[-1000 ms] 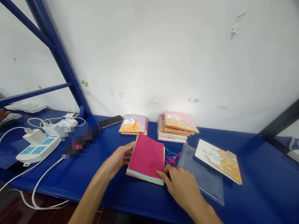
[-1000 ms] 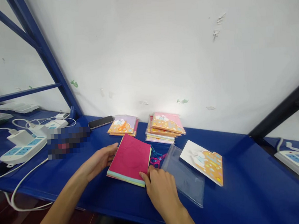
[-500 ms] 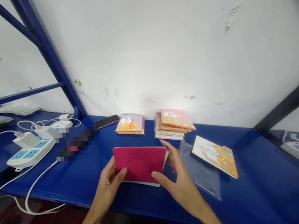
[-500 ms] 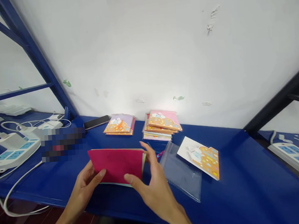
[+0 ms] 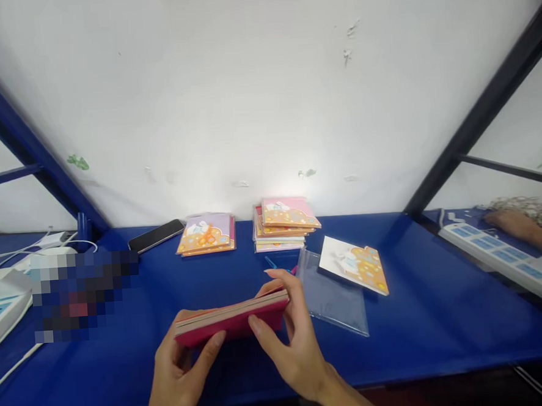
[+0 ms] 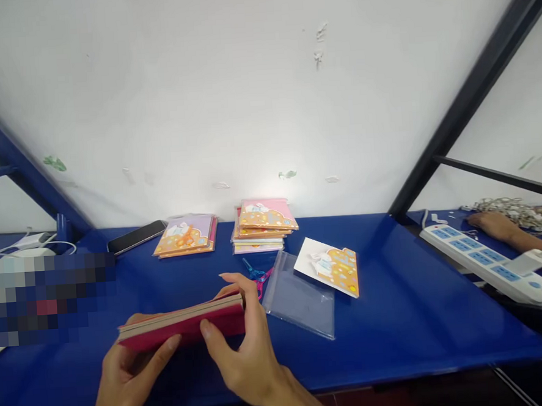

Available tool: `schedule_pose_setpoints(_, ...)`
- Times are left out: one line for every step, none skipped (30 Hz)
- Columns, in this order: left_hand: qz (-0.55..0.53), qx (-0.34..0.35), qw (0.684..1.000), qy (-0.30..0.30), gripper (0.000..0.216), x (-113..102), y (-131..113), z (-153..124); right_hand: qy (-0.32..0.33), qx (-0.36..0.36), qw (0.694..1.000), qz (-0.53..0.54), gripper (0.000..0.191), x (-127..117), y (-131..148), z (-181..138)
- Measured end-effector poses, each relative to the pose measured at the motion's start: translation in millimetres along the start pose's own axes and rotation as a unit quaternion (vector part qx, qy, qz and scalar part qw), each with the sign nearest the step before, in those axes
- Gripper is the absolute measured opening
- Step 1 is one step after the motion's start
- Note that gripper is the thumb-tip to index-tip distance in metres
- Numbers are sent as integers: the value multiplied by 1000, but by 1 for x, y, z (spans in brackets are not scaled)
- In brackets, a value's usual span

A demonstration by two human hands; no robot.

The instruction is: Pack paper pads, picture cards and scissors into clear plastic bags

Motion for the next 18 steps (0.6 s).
schedule_pose_setpoints(11, -8, 1000, 23, 23, 4, 3, 1, 6, 5, 1000, 4, 56, -1, -4, -1)
schedule_pose_setpoints(20, -18, 999, 44, 28, 9, 6, 2, 13, 9, 1000, 7, 54, 0, -8, -3)
schedule_pose_setpoints(26, -25, 998, 60, 35, 12, 8, 3, 20, 12, 1000, 10, 51, 1, -11, -4)
schedule_pose_setpoints(31, -29, 997, 69, 39, 15, 10, 4, 28, 13, 999, 9, 48, 3, -13, -6)
schedule_pose_setpoints(39, -31, 996, 74, 38, 17, 11, 4, 35, 13, 999, 3, 46, 4, -14, -6)
schedule_pose_setpoints(51, -28, 996, 75, 34, 18, 11, 4, 44, 13, 999, -6, 46, 4, -13, -6)
schedule_pose_setpoints(67, -20, 995, 68, 28, 18, 10, 4, 56, 14, 998, -22, 46, 2, -11, -5)
schedule_pose_setpoints(85, -14, 995, 51, 25, 16, 9, 4, 70, 12, 996, -49, 45, -2, -8, -4)
schedule_pose_setpoints(102, -12, 994, 27, 27, 12, 8, 4, 83, 6, 993, -88, 42, -9, -5, -3)
schedule_pose_setpoints(111, -16, 994, -4, 31, 6, 9, 4, 92, -6, 986, -140, 38, -20, -1, -2)
schedule_pose_setpoints(110, -26, 993, -40, 34, -2, 9, 3, 91, -23, 974, -205, 34, -36, 4, -1)
schedule_pose_setpoints(101, -43, 991, -77, 37, -9, 11, 2, 81, -42, 956, -279, 31, -54, 8, -3)
schedule_pose_setpoints(85, -70, 989, -103, 38, -15, 14, 0, 64, -57, 931, -354, 29, -73, 11, -7)
schedule_pose_setpoints(62, -99, 986, -119, 39, -17, 18, -3, 55, -63, 903, -421, 29, -90, 11, -13)
schedule_pose_setpoints(32, -128, 983, -124, 39, -17, 21, -6, 67, -63, 875, -475, 31, -102, 9, -22)
schedule_pose_setpoints(-6, -155, 980, -121, 40, -14, 23, -8, 90, -66, 850, -515, 34, -109, 6, -32)
schedule_pose_setpoints(-50, -179, 976, -111, 42, -8, 25, -11, 119, -75, 827, -544, 38, -112, 3, -43)
schedule_pose_setpoints(-97, -201, 970, -99, 47, -1, 27, -14, 145, -89, 809, -563, 41, -111, 3, -54)
Point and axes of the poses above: each hand's wrist, its own z-axis towards the middle knuckle, its own x-axis out of the palm, y = z × x, the point moved 9 cm from there along z, towards the middle knuckle, and after that the axes turned 8 degrees about -x, right-handed, at the moved point
